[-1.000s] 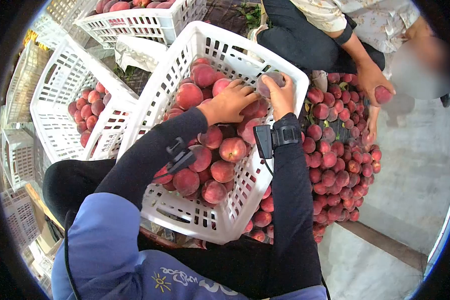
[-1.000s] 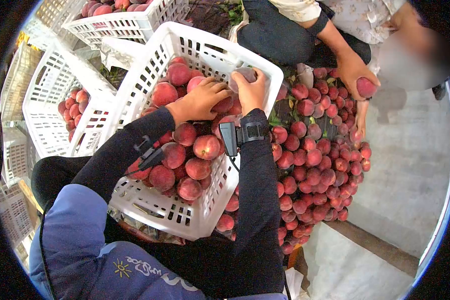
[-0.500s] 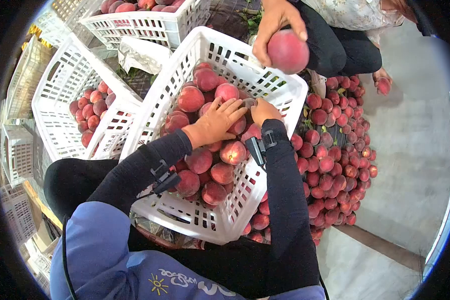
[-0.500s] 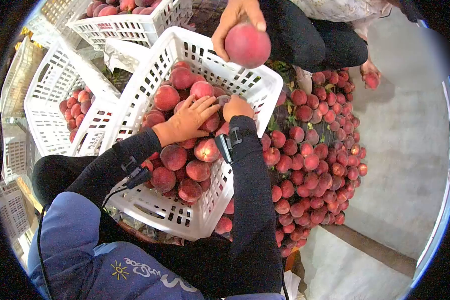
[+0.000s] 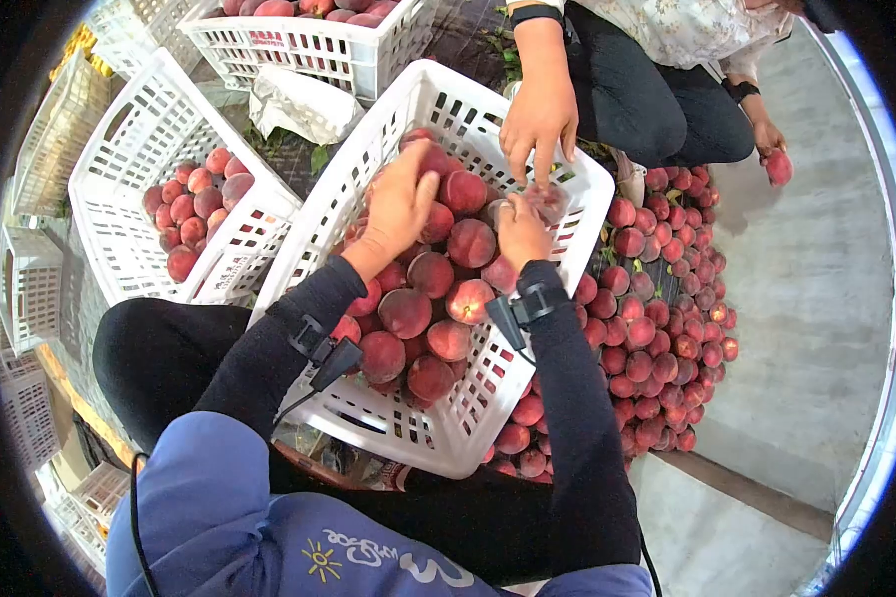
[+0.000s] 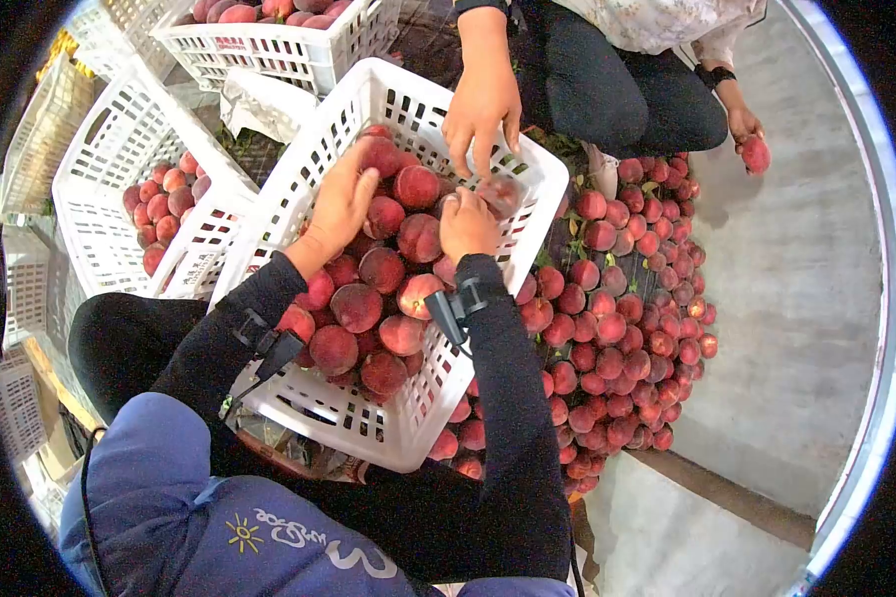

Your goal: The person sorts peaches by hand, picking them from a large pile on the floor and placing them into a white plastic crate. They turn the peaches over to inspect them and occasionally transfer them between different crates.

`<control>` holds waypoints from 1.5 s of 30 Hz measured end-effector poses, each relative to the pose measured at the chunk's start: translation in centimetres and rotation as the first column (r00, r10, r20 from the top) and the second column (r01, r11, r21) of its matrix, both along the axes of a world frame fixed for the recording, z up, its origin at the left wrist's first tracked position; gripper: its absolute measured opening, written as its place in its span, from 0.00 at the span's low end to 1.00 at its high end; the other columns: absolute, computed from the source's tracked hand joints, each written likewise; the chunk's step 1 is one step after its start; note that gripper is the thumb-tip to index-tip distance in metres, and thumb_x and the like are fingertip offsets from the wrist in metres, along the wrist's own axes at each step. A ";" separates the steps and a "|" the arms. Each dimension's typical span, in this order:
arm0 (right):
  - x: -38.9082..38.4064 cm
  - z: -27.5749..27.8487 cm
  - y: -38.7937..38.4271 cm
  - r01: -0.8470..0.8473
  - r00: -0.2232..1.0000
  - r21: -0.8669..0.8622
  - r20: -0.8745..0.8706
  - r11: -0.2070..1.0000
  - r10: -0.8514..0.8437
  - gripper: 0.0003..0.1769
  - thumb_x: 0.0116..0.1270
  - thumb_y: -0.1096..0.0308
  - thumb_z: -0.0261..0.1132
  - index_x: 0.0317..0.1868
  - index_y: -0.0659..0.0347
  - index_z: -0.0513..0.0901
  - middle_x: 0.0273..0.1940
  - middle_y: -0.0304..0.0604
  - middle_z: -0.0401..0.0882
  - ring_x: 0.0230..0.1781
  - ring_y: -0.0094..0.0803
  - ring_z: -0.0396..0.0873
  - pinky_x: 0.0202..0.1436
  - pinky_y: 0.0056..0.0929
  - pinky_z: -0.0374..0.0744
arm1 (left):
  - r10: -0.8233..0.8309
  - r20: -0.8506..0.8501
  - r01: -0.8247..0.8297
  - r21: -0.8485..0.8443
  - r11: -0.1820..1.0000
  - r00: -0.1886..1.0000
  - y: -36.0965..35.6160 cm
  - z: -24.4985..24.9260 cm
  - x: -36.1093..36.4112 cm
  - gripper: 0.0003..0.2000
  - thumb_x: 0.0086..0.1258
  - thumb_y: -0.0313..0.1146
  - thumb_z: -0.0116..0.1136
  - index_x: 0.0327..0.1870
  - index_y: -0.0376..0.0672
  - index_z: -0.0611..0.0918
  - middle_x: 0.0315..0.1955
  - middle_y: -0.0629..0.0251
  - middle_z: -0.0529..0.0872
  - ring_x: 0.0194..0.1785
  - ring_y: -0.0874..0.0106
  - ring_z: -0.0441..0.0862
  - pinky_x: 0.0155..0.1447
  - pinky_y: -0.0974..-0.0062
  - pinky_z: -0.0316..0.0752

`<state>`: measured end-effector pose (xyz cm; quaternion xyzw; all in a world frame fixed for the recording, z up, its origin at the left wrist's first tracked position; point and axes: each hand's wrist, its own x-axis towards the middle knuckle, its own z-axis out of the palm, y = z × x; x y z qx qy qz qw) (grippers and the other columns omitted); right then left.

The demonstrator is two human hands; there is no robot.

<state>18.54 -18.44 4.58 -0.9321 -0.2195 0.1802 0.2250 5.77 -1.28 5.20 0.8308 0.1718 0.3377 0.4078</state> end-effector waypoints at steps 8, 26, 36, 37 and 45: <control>-7.4 -2.5 1.4 -0.044 0.845 -0.042 0.531 0.998 0.059 0.27 0.68 0.57 0.57 0.64 0.59 0.71 0.68 0.54 0.63 0.71 0.55 0.55 0.72 0.53 0.54 | 0.024 -0.022 -0.027 -0.148 0.989 0.999 0.0 -0.3 -3.5 0.22 0.68 0.31 0.55 0.62 0.37 0.71 0.56 0.50 0.76 0.60 0.54 0.74 0.66 0.58 0.65; -7.8 -2.6 4.9 0.018 0.794 -0.073 0.607 0.997 0.030 0.31 0.63 0.61 0.61 0.65 0.63 0.67 0.63 0.51 0.70 0.71 0.48 0.58 0.72 0.52 0.52 | -0.208 -0.457 0.408 0.398 0.822 0.865 -0.2 -2.8 -2.4 0.36 0.50 0.35 0.68 0.64 0.39 0.69 0.60 0.54 0.72 0.68 0.56 0.64 0.76 0.55 0.49; -3.1 0.3 1.6 -0.115 0.993 0.227 -0.013 0.967 0.121 0.34 0.63 0.54 0.62 0.63 0.68 0.70 0.61 0.57 0.72 0.65 0.50 0.67 0.70 0.43 0.63 | -0.062 -0.421 0.284 0.488 0.826 0.905 1.5 2.1 -6.8 0.33 0.53 0.37 0.67 0.62 0.40 0.71 0.61 0.54 0.72 0.68 0.55 0.63 0.74 0.53 0.52; -1.5 -1.7 0.1 -0.078 0.996 0.395 -0.015 0.916 0.091 0.32 0.64 0.53 0.61 0.61 0.69 0.72 0.59 0.61 0.74 0.60 0.51 0.72 0.66 0.39 0.68 | -0.041 -0.424 0.263 0.481 0.836 0.905 1.8 1.7 -7.5 0.32 0.53 0.36 0.66 0.61 0.40 0.71 0.59 0.54 0.72 0.67 0.55 0.64 0.74 0.54 0.53; 0.4 15.0 -9.1 0.152 0.988 0.535 -0.099 0.831 -0.117 0.28 0.67 0.57 0.63 0.60 0.70 0.73 0.54 0.52 0.78 0.53 0.37 0.77 0.57 0.31 0.73 | -0.557 0.292 0.573 0.035 0.819 0.777 -12.9 21.3 -14.7 0.20 0.47 0.38 0.71 0.42 0.44 0.82 0.38 0.61 0.82 0.48 0.58 0.77 0.54 0.63 0.69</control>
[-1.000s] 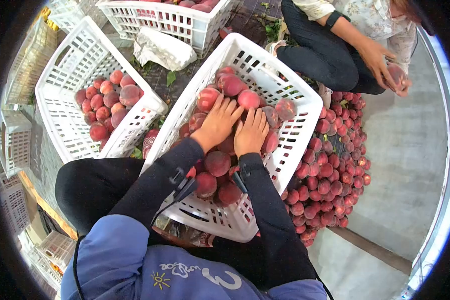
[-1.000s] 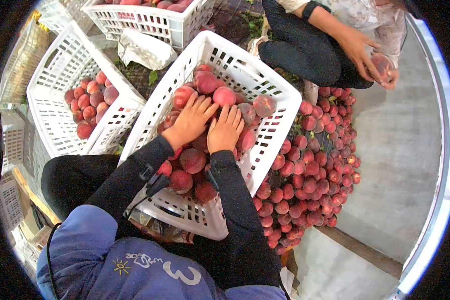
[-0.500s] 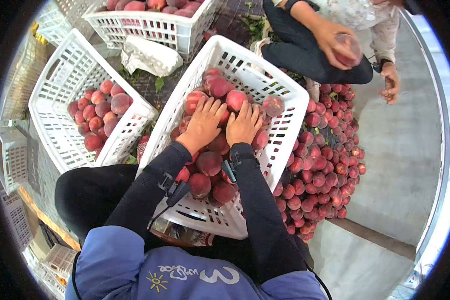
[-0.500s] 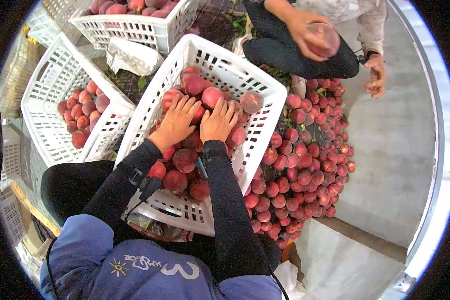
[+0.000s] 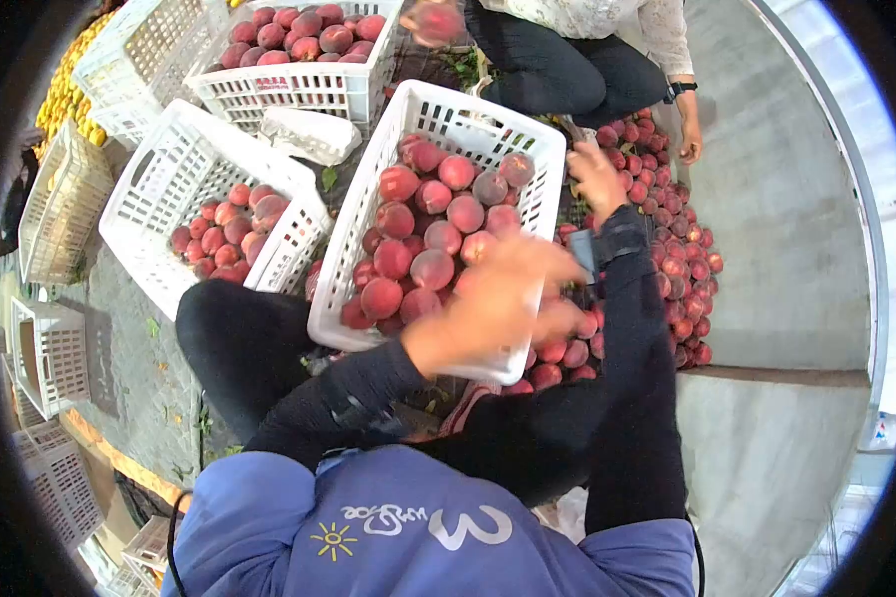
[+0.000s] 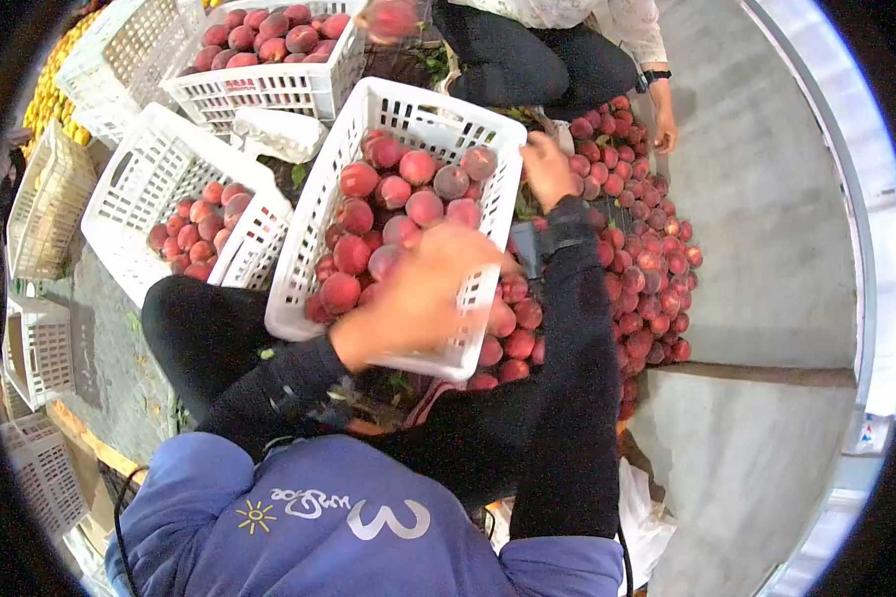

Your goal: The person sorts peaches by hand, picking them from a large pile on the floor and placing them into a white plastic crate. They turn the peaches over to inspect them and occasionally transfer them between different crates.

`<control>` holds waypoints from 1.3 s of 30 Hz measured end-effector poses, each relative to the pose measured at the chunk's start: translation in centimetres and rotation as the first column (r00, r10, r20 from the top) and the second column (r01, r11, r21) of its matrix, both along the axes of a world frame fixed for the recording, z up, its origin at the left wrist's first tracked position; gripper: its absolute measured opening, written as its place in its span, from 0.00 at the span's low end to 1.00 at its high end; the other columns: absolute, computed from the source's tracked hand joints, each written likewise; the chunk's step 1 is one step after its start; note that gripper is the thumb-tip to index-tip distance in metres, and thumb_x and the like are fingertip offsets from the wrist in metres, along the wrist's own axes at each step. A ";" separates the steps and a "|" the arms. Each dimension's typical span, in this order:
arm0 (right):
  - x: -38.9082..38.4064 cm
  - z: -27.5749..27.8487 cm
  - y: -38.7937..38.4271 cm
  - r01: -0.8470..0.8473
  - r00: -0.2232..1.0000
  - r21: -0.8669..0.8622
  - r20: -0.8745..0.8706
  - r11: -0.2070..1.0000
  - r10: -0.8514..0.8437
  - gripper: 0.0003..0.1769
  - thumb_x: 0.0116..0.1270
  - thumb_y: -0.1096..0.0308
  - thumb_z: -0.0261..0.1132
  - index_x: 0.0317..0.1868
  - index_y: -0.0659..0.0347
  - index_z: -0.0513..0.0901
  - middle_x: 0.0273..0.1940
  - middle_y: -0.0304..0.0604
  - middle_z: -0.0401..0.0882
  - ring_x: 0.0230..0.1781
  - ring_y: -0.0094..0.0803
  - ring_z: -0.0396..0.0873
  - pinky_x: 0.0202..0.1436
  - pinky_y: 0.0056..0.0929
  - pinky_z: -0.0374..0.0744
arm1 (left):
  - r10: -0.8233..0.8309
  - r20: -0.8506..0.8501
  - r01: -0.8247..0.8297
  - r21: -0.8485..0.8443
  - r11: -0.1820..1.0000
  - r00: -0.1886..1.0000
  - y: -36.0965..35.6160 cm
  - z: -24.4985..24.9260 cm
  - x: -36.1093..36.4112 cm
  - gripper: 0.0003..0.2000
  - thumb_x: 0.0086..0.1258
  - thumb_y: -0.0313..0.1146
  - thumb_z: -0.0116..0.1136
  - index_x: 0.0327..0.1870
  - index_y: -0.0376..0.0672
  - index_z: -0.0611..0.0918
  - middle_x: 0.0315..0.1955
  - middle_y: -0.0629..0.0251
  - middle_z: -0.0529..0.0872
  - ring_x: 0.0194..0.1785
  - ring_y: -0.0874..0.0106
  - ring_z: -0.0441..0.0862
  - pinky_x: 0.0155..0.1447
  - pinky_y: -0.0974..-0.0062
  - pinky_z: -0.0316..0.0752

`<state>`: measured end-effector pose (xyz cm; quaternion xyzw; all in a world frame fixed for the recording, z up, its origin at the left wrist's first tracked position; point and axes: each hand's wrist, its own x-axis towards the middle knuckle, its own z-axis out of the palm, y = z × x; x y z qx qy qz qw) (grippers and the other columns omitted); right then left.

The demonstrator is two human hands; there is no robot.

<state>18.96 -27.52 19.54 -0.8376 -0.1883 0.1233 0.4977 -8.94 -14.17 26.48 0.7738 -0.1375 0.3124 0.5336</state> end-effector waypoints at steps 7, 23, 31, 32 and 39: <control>-4.1 6.5 -10.0 0.201 0.932 -0.205 0.340 0.958 -0.122 0.30 0.65 0.58 0.63 0.62 0.70 0.72 0.61 0.53 0.75 0.62 0.40 0.73 0.65 0.33 0.69 | -0.640 0.537 0.743 0.037 0.669 0.550 -12.5 11.7 -14.3 0.13 0.62 0.43 0.61 0.39 0.44 0.81 0.49 0.53 0.77 0.62 0.52 0.69 0.68 0.43 0.55; -20.1 -10.7 -37.0 0.354 0.894 -0.634 0.445 0.688 -0.050 0.24 0.59 0.62 0.64 0.53 0.68 0.77 0.44 0.56 0.82 0.45 0.43 0.81 0.49 0.37 0.77 | -0.755 0.650 0.996 -0.066 0.067 0.093 -20.0 13.8 -28.4 0.11 0.62 0.45 0.61 0.31 0.47 0.82 0.37 0.65 0.83 0.51 0.65 0.76 0.65 0.51 0.59; -30.0 -25.3 -38.0 0.088 0.981 -0.313 0.191 0.946 -0.028 0.20 0.65 0.58 0.62 0.49 0.65 0.77 0.44 0.65 0.78 0.47 0.60 0.76 0.48 0.50 0.74 | -0.950 0.287 0.975 0.141 0.171 0.125 -6.6 11.8 -21.2 0.10 0.69 0.38 0.56 0.43 0.44 0.82 0.51 0.59 0.79 0.62 0.53 0.69 0.65 0.51 0.59; -33.1 -27.6 -37.1 0.200 0.969 -0.368 0.214 0.908 -0.126 0.19 0.65 0.60 0.61 0.50 0.65 0.77 0.44 0.65 0.77 0.46 0.60 0.76 0.48 0.50 0.74 | -0.954 0.179 0.937 0.213 0.278 0.242 -3.6 11.1 -18.2 0.13 0.74 0.41 0.49 0.48 0.44 0.81 0.56 0.54 0.75 0.63 0.51 0.68 0.66 0.45 0.58; -53.0 -32.7 -30.4 0.229 0.940 -0.465 -0.121 0.855 -0.318 0.21 0.62 0.68 0.60 0.56 0.63 0.74 0.49 0.60 0.77 0.52 0.57 0.75 0.55 0.47 0.73 | 0.106 -0.266 -0.009 0.341 0.940 0.958 10.5 -9.5 -1.3 0.14 0.62 0.30 0.59 0.48 0.41 0.82 0.44 0.55 0.84 0.49 0.57 0.81 0.53 0.63 0.76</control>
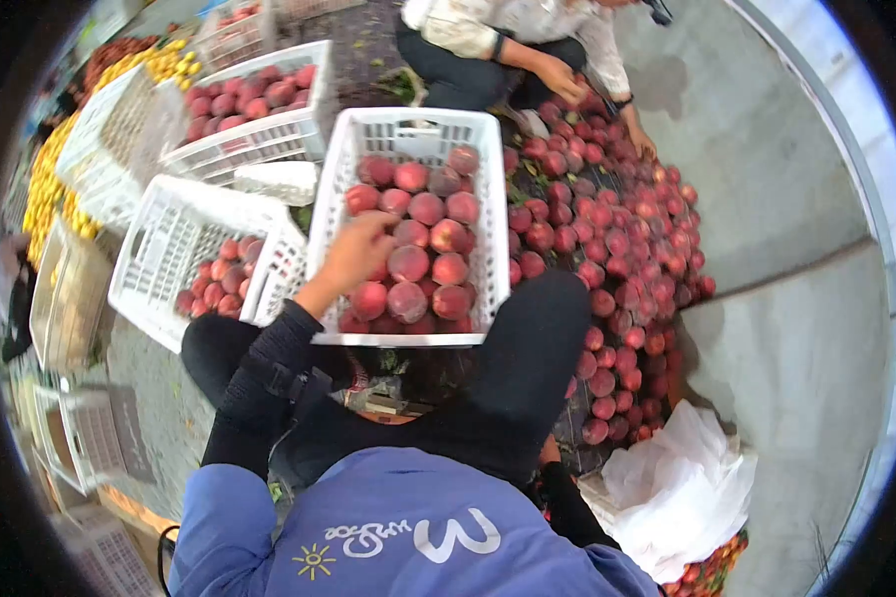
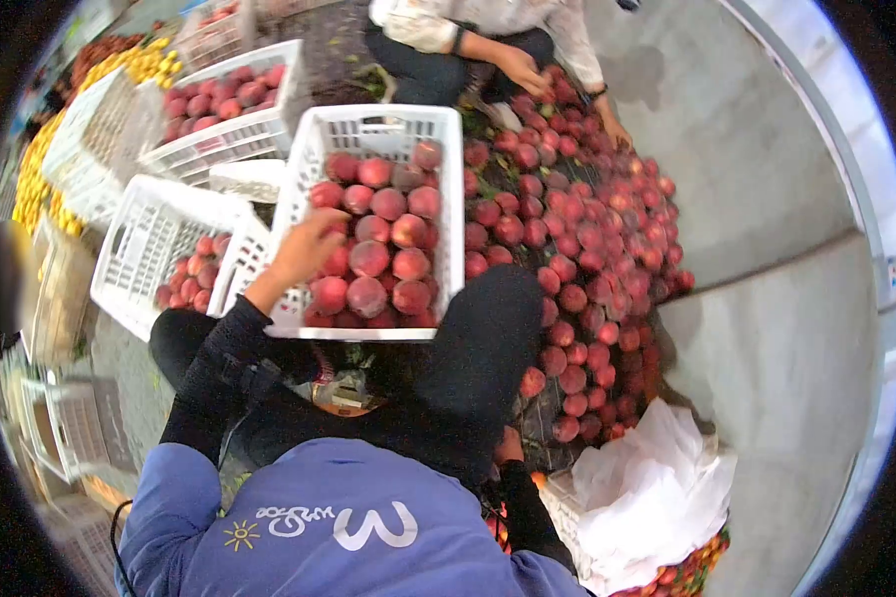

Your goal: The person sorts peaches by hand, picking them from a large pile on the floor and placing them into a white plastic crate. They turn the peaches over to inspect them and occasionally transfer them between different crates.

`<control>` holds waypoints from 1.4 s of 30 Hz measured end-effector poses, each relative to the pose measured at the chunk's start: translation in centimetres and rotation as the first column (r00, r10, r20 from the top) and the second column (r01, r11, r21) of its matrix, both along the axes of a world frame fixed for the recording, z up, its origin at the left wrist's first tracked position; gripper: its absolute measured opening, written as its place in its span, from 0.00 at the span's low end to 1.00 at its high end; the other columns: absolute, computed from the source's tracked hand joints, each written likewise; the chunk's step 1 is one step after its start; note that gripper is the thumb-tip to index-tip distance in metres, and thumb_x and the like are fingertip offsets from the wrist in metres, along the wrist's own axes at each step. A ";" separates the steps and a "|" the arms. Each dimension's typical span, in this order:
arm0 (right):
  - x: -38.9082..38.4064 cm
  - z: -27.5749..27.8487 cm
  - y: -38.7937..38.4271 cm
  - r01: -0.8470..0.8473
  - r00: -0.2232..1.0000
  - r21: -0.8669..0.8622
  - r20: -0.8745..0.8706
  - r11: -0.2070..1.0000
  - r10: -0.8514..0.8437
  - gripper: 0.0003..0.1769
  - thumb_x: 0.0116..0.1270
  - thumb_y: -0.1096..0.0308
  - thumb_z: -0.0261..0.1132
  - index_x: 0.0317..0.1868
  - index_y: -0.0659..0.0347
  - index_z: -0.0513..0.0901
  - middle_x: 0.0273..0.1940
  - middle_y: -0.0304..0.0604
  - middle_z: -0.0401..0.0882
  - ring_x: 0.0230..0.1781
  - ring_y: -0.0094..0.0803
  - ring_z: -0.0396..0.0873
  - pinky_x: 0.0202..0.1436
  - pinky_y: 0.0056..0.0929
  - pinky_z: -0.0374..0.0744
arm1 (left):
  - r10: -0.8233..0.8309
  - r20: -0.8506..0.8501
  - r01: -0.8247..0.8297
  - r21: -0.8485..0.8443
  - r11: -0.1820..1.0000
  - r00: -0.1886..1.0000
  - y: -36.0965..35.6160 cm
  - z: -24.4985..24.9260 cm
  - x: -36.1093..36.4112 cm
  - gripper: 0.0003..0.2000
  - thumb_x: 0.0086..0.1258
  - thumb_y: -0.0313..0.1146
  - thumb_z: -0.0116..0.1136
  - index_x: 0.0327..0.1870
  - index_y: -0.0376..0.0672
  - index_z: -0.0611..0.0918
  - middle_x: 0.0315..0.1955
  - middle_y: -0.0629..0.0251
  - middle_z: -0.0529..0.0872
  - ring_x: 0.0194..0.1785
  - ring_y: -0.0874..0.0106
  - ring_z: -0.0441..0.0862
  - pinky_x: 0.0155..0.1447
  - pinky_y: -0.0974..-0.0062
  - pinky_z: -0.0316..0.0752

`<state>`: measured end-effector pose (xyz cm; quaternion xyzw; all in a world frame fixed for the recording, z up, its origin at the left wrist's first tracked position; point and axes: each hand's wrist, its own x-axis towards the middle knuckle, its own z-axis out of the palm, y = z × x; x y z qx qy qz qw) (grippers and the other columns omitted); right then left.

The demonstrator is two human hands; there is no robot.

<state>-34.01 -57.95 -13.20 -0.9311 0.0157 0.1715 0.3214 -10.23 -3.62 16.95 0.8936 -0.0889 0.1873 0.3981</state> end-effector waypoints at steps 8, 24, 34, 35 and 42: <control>5.8 8.0 4.0 0.381 0.913 0.010 0.150 0.924 -0.378 0.23 0.65 0.64 0.61 0.60 0.61 0.73 0.54 0.54 0.76 0.54 0.49 0.76 0.57 0.39 0.74 | 0.404 0.164 -0.417 0.599 0.684 0.900 14.2 -8.8 9.5 0.36 0.60 0.39 0.66 0.68 0.37 0.66 0.65 0.48 0.70 0.69 0.52 0.65 0.71 0.60 0.59; 32.6 3.0 3.1 0.568 0.821 -0.134 0.023 0.812 -0.570 0.48 0.54 0.47 0.70 0.72 0.51 0.57 0.66 0.56 0.64 0.61 0.57 0.71 0.62 0.49 0.72 | 0.524 -0.363 -0.411 0.345 0.844 0.771 17.1 -11.0 7.3 0.26 0.76 0.44 0.49 0.63 0.30 0.70 0.51 0.44 0.80 0.52 0.58 0.79 0.58 0.66 0.70; 33.0 6.6 1.7 0.670 0.661 0.740 -0.557 0.061 -0.504 0.41 0.62 0.35 0.62 0.69 0.47 0.62 0.59 0.48 0.74 0.51 0.45 0.80 0.51 0.43 0.81 | 0.619 -0.324 -0.415 0.515 0.750 0.716 18.9 -12.7 7.7 0.29 0.74 0.47 0.50 0.64 0.28 0.68 0.60 0.38 0.72 0.65 0.51 0.70 0.67 0.63 0.63; 32.6 8.0 2.3 0.651 0.676 0.757 -0.541 0.060 -0.501 0.41 0.62 0.35 0.62 0.69 0.47 0.62 0.59 0.48 0.74 0.51 0.45 0.80 0.51 0.43 0.81 | 0.645 -0.247 -0.460 0.524 0.717 0.723 18.8 -13.8 7.4 0.28 0.74 0.46 0.51 0.63 0.28 0.69 0.59 0.39 0.73 0.65 0.52 0.70 0.67 0.64 0.64; 29.8 21.5 6.1 0.280 0.921 0.853 -0.368 -0.440 -0.128 0.43 0.67 0.31 0.51 0.69 0.58 0.63 0.61 0.52 0.73 0.52 0.47 0.80 0.52 0.43 0.81 | 0.483 -0.175 -0.509 -0.167 0.844 0.858 -0.6 -6.3 7.6 0.20 0.73 0.35 0.53 0.61 0.34 0.73 0.58 0.50 0.76 0.62 0.58 0.73 0.67 0.66 0.64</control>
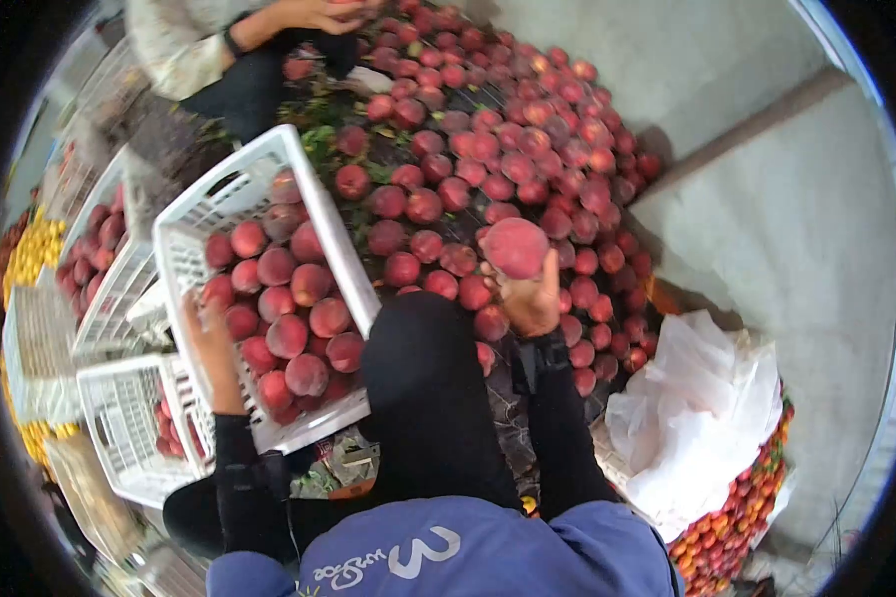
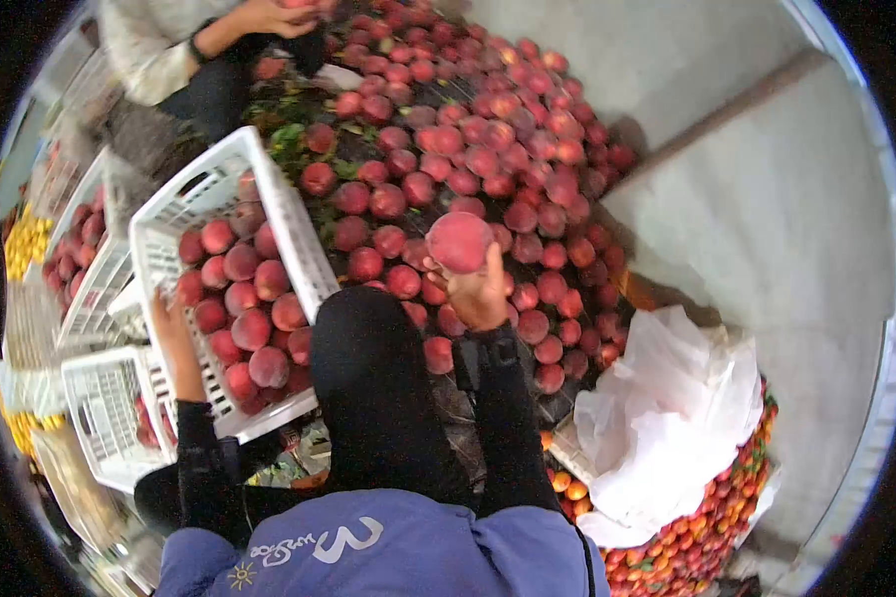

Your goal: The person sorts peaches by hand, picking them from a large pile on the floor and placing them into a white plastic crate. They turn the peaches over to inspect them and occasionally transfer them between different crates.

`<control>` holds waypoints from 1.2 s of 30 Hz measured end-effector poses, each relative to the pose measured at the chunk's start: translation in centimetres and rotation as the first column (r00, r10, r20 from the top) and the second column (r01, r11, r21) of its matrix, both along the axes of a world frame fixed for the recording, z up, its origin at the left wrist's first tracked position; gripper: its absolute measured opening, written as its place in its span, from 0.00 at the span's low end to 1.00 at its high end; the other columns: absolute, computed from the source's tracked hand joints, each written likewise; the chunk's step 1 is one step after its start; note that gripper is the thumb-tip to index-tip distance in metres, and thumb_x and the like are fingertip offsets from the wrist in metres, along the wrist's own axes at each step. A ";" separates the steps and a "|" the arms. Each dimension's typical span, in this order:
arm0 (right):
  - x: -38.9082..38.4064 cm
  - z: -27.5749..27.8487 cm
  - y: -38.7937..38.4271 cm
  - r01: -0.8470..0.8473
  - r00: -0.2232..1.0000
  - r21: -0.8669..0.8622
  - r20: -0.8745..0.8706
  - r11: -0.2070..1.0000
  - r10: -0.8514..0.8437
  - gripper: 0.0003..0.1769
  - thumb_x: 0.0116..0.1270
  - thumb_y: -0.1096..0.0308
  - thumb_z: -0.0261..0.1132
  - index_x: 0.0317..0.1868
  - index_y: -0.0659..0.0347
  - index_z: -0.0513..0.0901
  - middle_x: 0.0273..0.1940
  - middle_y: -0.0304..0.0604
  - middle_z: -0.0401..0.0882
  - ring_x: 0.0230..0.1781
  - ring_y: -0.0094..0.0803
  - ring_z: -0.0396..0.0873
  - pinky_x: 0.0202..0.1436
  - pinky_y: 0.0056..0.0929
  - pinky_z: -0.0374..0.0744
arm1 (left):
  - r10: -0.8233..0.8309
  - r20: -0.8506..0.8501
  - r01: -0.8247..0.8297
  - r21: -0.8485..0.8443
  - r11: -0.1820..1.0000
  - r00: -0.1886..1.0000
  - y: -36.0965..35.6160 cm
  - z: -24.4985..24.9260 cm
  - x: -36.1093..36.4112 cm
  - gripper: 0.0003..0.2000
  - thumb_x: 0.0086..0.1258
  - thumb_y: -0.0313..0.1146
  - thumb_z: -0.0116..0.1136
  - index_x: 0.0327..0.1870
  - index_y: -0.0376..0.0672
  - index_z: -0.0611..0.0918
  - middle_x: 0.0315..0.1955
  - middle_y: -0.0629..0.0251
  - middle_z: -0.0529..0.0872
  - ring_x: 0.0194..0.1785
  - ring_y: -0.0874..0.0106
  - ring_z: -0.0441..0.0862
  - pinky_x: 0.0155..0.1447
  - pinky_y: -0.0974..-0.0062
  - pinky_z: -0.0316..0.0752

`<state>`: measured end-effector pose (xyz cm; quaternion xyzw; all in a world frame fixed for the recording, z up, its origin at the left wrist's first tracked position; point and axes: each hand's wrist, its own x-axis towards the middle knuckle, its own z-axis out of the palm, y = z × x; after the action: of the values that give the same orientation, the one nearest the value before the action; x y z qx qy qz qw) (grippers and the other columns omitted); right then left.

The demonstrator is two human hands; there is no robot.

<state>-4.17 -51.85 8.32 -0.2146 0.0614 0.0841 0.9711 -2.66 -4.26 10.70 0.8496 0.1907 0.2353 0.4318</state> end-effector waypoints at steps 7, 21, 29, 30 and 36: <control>-2.9 17.2 12.8 0.222 0.893 -0.727 0.420 0.650 0.164 0.42 0.70 0.40 0.54 0.73 0.61 0.55 0.67 0.51 0.62 0.64 0.46 0.69 0.65 0.43 0.70 | -0.556 0.364 0.558 -0.798 0.227 0.747 -15.5 11.7 -7.8 0.23 0.74 0.40 0.53 0.67 0.44 0.68 0.59 0.62 0.73 0.54 0.73 0.78 0.53 0.70 0.78; -11.2 12.0 26.9 -0.442 0.606 -0.859 -0.071 0.260 0.792 0.39 0.67 0.60 0.64 0.72 0.65 0.56 0.67 0.50 0.61 0.69 0.34 0.60 0.72 0.32 0.59 | -0.541 -0.015 0.541 -0.017 0.841 0.841 -3.8 8.9 -20.7 0.38 0.55 0.30 0.69 0.69 0.40 0.65 0.63 0.54 0.72 0.66 0.61 0.71 0.69 0.65 0.65; -8.8 5.8 33.0 -0.858 0.508 -0.153 -0.399 0.491 0.764 0.26 0.76 0.46 0.49 0.65 0.52 0.69 0.61 0.39 0.75 0.58 0.35 0.76 0.57 0.47 0.78 | -0.623 -0.045 0.625 0.072 0.777 0.781 0.8 6.5 -15.9 0.27 0.62 0.38 0.61 0.63 0.41 0.73 0.57 0.49 0.76 0.59 0.51 0.74 0.64 0.61 0.68; -8.8 4.8 33.6 -0.849 0.510 -0.151 -0.482 0.506 0.713 0.27 0.74 0.44 0.50 0.65 0.49 0.69 0.62 0.38 0.73 0.59 0.34 0.75 0.57 0.49 0.77 | -0.446 -0.087 0.454 0.194 0.869 0.891 -0.2 5.4 -16.2 0.26 0.62 0.39 0.61 0.61 0.41 0.74 0.55 0.50 0.77 0.60 0.51 0.74 0.64 0.61 0.68; -5.8 6.0 33.9 -0.872 0.488 -0.188 -0.379 0.451 0.786 0.27 0.72 0.42 0.54 0.63 0.49 0.70 0.58 0.39 0.76 0.57 0.35 0.77 0.53 0.44 0.80 | -0.290 0.167 0.334 -0.428 0.840 0.942 3.2 4.3 -14.3 0.20 0.73 0.37 0.53 0.63 0.40 0.72 0.56 0.58 0.77 0.60 0.69 0.73 0.63 0.68 0.69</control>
<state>-9.95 -17.92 14.27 -0.3769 0.0772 0.5628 0.7316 -16.97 -1.09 14.99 0.7337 0.0782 0.1516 0.6578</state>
